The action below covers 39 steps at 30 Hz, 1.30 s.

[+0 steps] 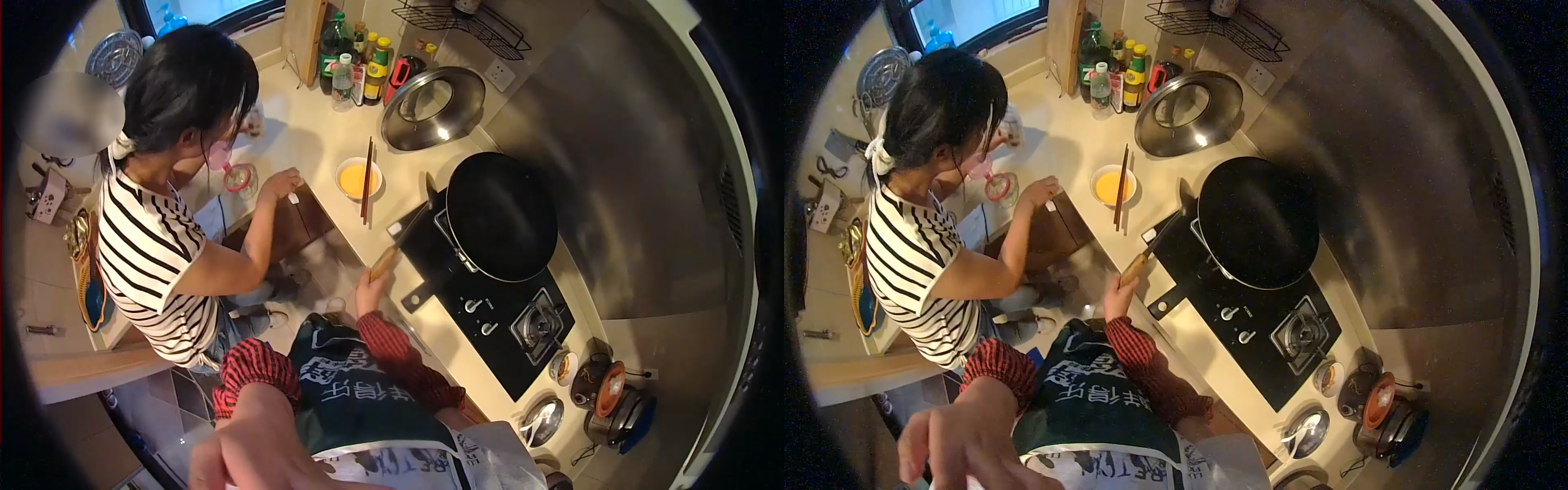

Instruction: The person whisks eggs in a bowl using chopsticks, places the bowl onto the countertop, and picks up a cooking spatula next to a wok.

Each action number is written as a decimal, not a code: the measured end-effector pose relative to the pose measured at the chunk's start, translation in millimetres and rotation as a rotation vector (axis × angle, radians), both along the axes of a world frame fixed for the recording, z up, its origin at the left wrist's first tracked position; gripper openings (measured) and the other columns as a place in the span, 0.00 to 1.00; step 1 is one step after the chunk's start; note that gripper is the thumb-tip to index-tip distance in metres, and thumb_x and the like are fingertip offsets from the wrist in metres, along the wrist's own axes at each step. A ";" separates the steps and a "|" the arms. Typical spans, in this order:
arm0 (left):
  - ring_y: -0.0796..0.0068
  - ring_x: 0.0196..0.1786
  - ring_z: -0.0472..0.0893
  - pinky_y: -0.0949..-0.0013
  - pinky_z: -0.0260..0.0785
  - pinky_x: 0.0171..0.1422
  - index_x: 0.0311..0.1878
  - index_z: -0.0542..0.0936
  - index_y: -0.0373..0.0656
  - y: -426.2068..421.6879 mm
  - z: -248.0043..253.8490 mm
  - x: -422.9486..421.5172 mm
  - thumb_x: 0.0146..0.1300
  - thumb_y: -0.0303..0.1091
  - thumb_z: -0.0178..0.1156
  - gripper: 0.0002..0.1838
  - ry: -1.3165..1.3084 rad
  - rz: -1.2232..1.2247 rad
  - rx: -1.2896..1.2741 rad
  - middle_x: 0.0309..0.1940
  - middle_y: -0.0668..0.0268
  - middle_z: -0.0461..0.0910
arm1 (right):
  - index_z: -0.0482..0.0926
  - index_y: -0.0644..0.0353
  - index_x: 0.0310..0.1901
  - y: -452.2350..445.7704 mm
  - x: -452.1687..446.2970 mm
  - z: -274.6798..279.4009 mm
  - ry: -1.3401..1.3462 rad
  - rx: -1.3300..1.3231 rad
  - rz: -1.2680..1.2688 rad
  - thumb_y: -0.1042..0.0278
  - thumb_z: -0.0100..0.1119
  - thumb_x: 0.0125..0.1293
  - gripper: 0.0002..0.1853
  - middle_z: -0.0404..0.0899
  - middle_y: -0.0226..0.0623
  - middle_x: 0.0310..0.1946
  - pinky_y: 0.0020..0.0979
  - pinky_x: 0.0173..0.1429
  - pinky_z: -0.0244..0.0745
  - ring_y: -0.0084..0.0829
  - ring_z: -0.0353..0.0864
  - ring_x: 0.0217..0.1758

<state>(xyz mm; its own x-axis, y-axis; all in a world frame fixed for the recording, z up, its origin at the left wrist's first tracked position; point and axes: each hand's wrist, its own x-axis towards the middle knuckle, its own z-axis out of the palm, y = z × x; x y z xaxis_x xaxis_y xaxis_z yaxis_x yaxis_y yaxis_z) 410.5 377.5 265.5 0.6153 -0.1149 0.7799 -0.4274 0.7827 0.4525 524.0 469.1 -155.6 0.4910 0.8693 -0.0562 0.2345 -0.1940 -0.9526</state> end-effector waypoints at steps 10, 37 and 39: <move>0.44 0.54 0.57 0.54 0.46 0.55 0.45 0.73 0.27 43.7 11.2 18.9 0.60 0.45 0.43 0.26 -0.177 0.286 -0.118 0.51 0.38 0.59 | 0.51 0.76 0.54 79.1 3.2 25.8 0.025 -0.031 -0.070 0.68 0.48 0.57 0.28 0.63 0.64 0.46 0.37 0.54 0.60 0.52 0.65 0.52; 0.69 0.35 0.67 0.64 0.55 0.40 0.29 0.76 0.45 104.6 17.1 50.5 0.56 0.33 0.51 0.06 -0.357 -0.073 0.319 0.28 0.63 0.73 | 0.48 0.65 0.61 87.4 15.5 20.0 -0.371 -0.133 0.156 0.64 0.62 0.48 0.42 0.60 0.53 0.47 0.39 0.54 0.62 0.51 0.63 0.50; 0.72 0.33 0.68 0.64 0.56 0.39 0.25 0.75 0.46 72.8 5.9 37.5 0.56 0.32 0.50 0.07 -0.194 0.135 0.136 0.25 0.66 0.73 | 0.50 0.66 0.60 61.8 17.3 21.9 -0.385 -0.040 0.180 0.64 0.60 0.50 0.39 0.57 0.53 0.50 0.39 0.58 0.59 0.51 0.61 0.53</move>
<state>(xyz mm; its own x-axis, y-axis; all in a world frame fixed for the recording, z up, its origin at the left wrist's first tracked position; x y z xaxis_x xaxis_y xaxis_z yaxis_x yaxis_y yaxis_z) 448.0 450.4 271.4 0.4728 -0.1536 0.8677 -0.6128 0.6503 0.4490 541.3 530.8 -133.7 0.3230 0.9441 0.0663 0.6049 -0.1521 -0.7816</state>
